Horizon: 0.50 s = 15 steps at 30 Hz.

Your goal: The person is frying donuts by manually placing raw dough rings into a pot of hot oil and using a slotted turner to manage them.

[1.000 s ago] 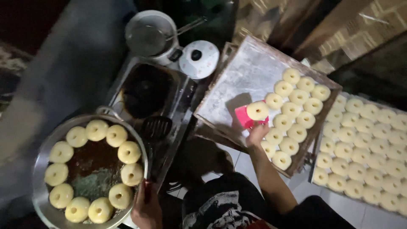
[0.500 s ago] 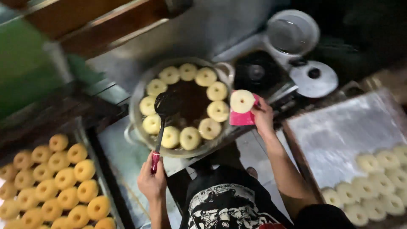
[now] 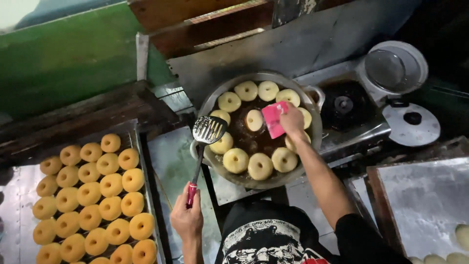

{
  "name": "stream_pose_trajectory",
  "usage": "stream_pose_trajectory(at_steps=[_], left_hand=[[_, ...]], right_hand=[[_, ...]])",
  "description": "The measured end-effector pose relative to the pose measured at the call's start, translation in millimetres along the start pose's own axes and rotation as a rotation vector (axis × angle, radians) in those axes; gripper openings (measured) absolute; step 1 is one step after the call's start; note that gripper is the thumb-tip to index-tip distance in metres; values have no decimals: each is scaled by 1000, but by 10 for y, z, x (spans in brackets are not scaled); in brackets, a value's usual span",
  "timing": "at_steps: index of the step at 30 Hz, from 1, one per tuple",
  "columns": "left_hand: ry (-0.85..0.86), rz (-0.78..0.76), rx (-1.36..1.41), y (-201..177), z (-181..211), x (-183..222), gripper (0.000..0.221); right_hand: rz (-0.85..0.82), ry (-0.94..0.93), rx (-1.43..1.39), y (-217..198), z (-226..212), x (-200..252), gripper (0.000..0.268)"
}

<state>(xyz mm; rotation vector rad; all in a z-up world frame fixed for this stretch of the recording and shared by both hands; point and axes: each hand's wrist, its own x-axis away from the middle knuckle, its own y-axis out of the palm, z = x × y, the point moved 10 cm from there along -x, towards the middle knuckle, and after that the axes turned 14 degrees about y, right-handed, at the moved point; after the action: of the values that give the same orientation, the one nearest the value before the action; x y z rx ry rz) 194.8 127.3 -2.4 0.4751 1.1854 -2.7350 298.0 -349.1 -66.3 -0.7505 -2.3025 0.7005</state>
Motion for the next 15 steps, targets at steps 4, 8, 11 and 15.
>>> stream_pose_trajectory(at_steps=[4,8,11,15], left_hand=[[-10,-61,3,100,111,-135,35],[171,-79,130,376,357,-298,33],[343,-62,233,500,700,-384,34],[327,-196,218,934,815,-376,35]], right_hand=[[117,64,-278,-212,797,-773,35],[69,160,-1021,-775,1751,-1001,54],[328,198,-1163,-1532,3092,-1039,46],[733,129,-1142,-2556,4305,3,42]])
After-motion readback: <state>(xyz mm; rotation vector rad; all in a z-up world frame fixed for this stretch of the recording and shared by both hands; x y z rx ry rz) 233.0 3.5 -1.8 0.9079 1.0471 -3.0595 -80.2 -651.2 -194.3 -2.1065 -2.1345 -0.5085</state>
